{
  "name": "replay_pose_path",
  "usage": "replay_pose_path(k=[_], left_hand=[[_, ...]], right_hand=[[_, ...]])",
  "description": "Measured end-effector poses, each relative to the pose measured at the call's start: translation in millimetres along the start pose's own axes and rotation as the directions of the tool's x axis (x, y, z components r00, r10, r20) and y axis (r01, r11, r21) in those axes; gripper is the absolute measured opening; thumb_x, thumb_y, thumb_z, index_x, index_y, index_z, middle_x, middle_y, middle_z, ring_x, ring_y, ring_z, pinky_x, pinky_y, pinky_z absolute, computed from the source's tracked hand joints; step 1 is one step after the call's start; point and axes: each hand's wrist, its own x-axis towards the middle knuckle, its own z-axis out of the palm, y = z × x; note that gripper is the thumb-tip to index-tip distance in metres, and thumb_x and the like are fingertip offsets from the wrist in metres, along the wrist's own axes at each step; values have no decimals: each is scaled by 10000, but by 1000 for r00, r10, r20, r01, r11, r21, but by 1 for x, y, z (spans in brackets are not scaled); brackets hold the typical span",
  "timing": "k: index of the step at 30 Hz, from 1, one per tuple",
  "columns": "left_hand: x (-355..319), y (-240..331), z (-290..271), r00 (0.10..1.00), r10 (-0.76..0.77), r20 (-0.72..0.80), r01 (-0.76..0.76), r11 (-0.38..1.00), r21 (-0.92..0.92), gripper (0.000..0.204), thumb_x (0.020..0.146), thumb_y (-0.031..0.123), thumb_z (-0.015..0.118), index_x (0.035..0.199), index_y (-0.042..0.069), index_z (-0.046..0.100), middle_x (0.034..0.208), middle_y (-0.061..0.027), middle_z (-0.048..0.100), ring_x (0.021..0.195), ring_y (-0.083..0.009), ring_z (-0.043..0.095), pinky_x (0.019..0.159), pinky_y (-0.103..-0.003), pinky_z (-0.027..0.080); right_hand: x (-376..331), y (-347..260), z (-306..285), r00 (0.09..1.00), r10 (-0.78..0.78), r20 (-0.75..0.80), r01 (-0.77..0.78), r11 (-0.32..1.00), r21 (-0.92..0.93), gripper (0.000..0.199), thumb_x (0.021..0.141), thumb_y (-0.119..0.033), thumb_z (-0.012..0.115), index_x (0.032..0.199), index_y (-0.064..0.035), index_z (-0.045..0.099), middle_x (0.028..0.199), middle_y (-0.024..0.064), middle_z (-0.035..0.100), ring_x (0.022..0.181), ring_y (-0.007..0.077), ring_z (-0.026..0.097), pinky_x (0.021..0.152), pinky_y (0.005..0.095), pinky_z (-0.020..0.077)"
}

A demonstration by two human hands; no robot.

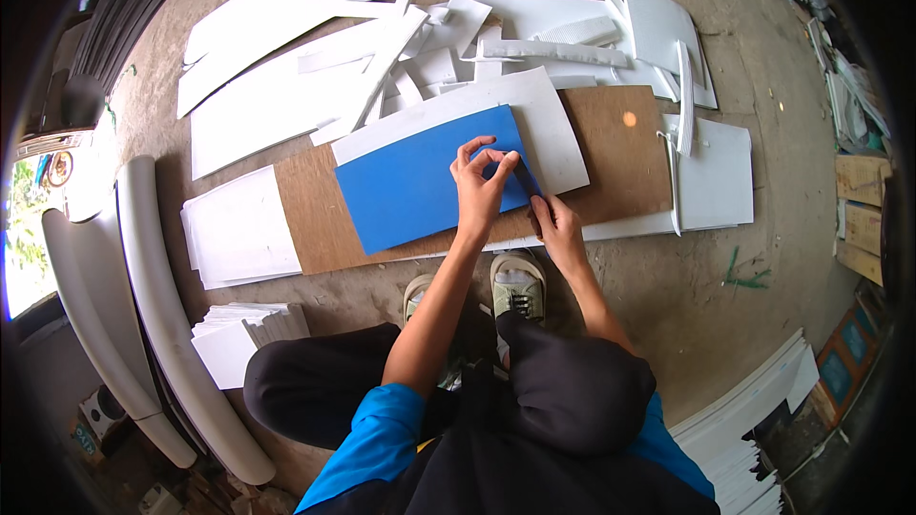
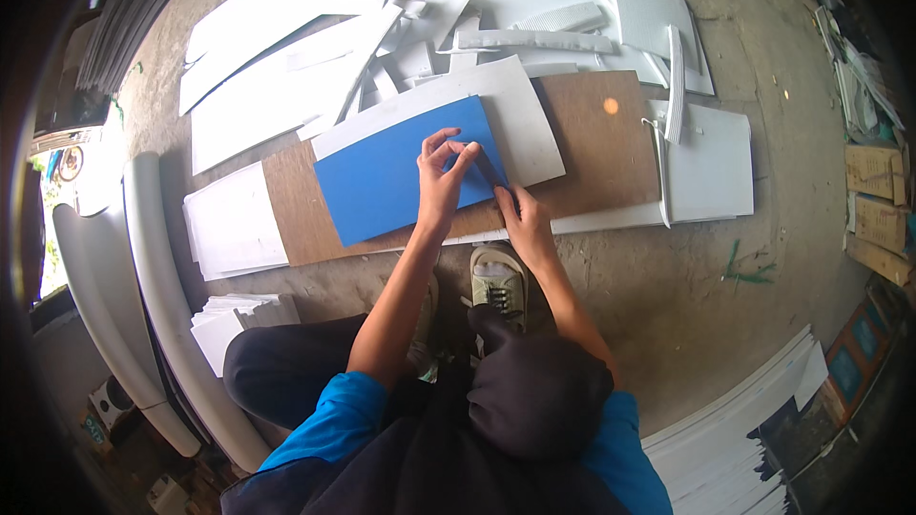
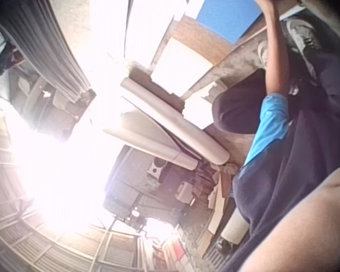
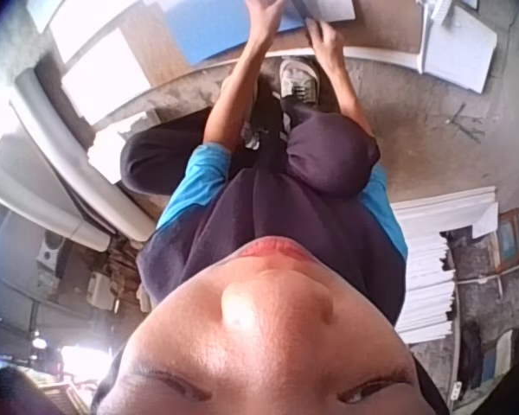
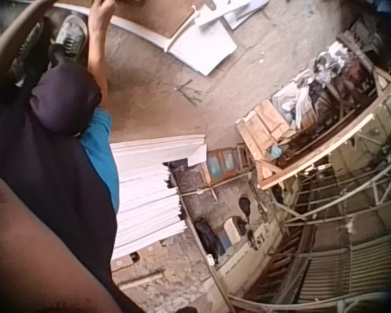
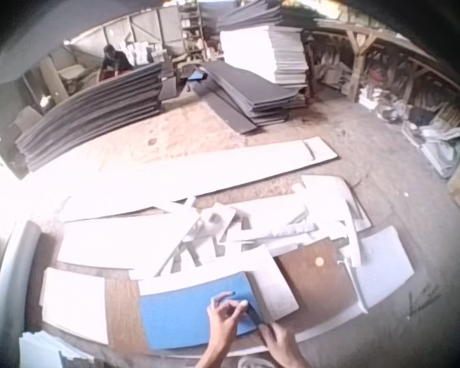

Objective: The person sits on the floor and uses a blue utility knife to cut white foam sheets. They place a blue template on top of the white foam, trace the outline with the knife, and then cut along the marked lines to separate the pieces. The person handles the foam sheets and template repeatedly, adjusting their position to complete the cuts.

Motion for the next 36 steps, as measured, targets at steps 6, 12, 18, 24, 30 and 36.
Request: replay_pose_path(k=[6,12,18,24,30,36], left_hand=[[4,-5,-2,998,-36,56,41,995,-87,199,742,273,671,730,79,628,1128,-56,482,1078,-247,327,936,-366,262],[6,-2,-9,980,-77,183,114,973,-201,198,748,283,661,742,85,655,1100,-67,493,1048,-229,363,918,-344,276],[5,9,-13,992,116,41,-120,985,122,213,828,241,563,899,57,644,1094,-81,496,1079,-188,405,885,-317,344],[12,-5,-4,875,460,149,-441,631,638,416,790,149,554,1194,105,467,1235,-60,432,1215,-274,312,1012,-442,232],[10,-21,10,875,451,178,-391,437,810,483,827,217,480,1288,120,375,1328,-49,347,1256,-259,264,1044,-451,153],[9,-21,14,888,429,163,-367,450,814,502,811,205,474,1293,131,356,1321,-46,347,1263,-250,248,1049,-451,136]], right_hand=[[-2,1,-2,981,-146,125,118,971,207,290,907,-169,459,1132,13,459,790,64,539,673,92,490,599,255,415],[-6,-7,-4,977,-117,179,66,961,268,353,904,-131,455,1223,9,403,829,43,522,704,88,496,636,249,427],[3,3,-7,992,-74,103,58,987,147,398,883,-187,505,1201,28,400,866,113,558,737,123,536,654,281,438],[32,-25,-31,991,-40,128,75,958,-277,320,890,-157,447,1120,12,304,847,258,562,773,380,583,626,431,440],[65,-32,-17,983,-111,147,174,818,-548,264,887,-109,394,1081,39,294,730,294,556,694,440,553,553,481,432],[84,-19,-1,967,-234,102,248,766,-593,235,873,-91,403,1003,95,344,712,302,554,636,423,570,503,457,462]])
